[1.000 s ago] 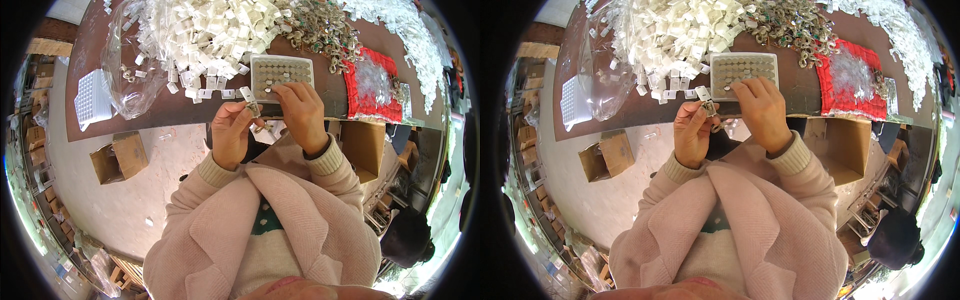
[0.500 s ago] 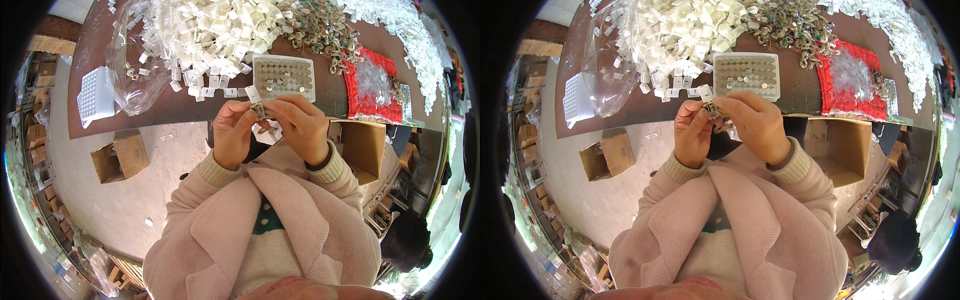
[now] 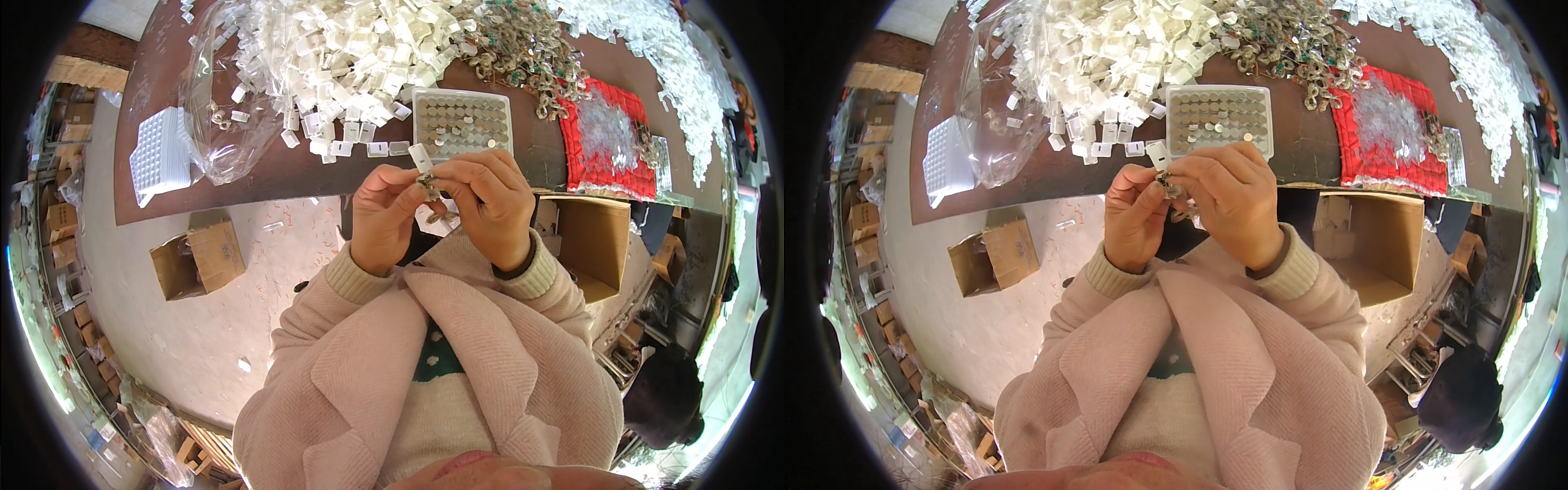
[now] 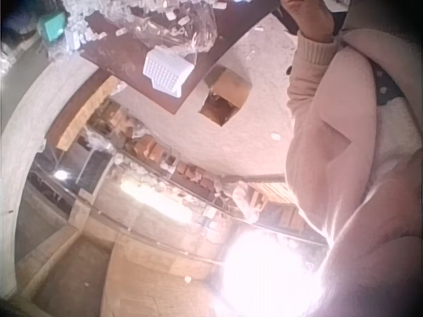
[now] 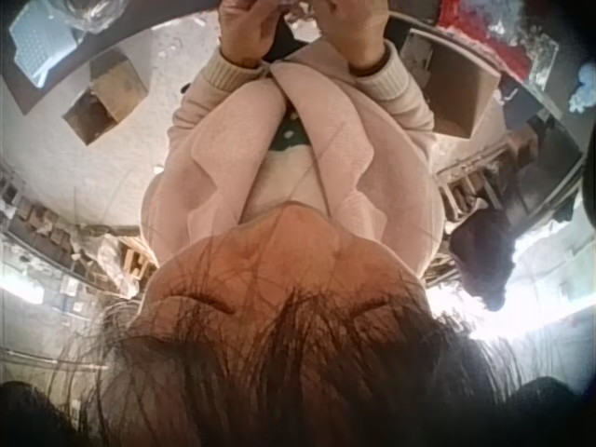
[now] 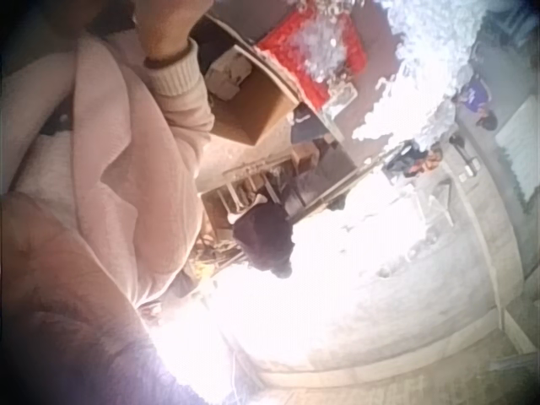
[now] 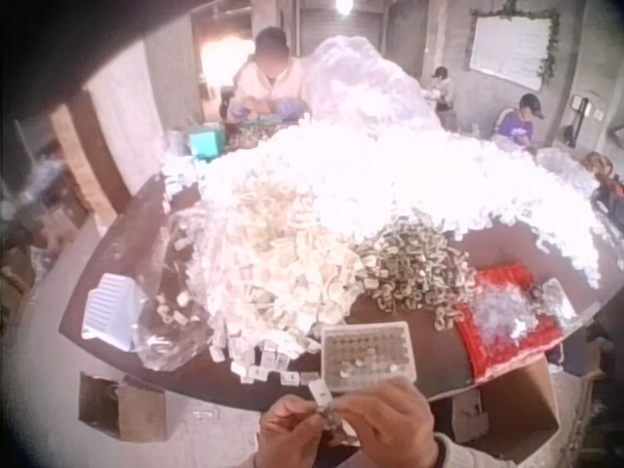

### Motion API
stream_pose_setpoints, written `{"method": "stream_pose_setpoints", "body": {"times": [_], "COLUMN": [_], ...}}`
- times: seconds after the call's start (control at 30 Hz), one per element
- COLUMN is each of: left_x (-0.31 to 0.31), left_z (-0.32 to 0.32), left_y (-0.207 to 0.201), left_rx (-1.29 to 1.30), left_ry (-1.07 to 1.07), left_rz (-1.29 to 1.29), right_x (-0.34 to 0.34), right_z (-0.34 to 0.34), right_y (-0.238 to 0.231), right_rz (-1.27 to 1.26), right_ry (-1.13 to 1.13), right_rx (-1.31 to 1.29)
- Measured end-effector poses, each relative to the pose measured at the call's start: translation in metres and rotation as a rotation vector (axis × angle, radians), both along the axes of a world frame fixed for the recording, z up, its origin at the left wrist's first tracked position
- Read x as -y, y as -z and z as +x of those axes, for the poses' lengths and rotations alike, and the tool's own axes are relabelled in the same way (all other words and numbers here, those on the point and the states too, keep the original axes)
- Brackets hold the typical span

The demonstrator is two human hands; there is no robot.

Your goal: The person opens a plastic bag and removes small white plastic housings. They then repeatedly pick up metal contacts and insert them into the housings, placing the assembled units into a compartmentalized tray. The person continues this assembly process throughout the clip.

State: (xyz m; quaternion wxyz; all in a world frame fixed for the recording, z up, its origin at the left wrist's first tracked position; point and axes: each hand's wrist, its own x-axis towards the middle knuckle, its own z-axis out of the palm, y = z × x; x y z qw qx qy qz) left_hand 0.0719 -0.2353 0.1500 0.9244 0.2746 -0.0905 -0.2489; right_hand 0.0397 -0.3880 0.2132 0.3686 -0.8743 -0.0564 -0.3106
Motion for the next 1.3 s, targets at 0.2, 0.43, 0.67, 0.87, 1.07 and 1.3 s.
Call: {"method": "stream_pose_setpoints", "body": {"times": [0.2, 0.43, 0.67, 0.87, 1.07, 1.3], "left_x": [-0.003, 0.0, -0.003, -0.005, -0.002, -0.001], "left_z": [-0.002, -0.005, -0.002, -0.003, -0.003, -0.008], "left_y": [0.002, 0.005, 0.0, -0.004, -0.008, -0.013], "left_rx": [-0.113, -0.197, -0.176, -0.24, -0.315, -0.219], "left_ry": [0.023, -0.061, 0.03, 0.179, 0.153, 0.15], "left_rz": [-0.012, 0.014, -0.027, -0.039, -0.119, -0.112], "right_x": [0.001, -0.006, -0.007, 0.005, -0.001, -0.004], "right_z": [-0.001, -0.012, -0.011, 0.003, -0.001, -0.008], "right_y": [0.005, 0.016, 0.012, 0.003, 0.012, 0.007], "right_rz": [0.075, 0.242, 0.483, 1.075, 0.569, 0.899], "right_ry": [-0.067, -0.148, -0.21, -0.179, -0.195, -0.166], "right_rx": [-0.101, -0.157, -0.111, -0.651, -0.062, -0.235]}}
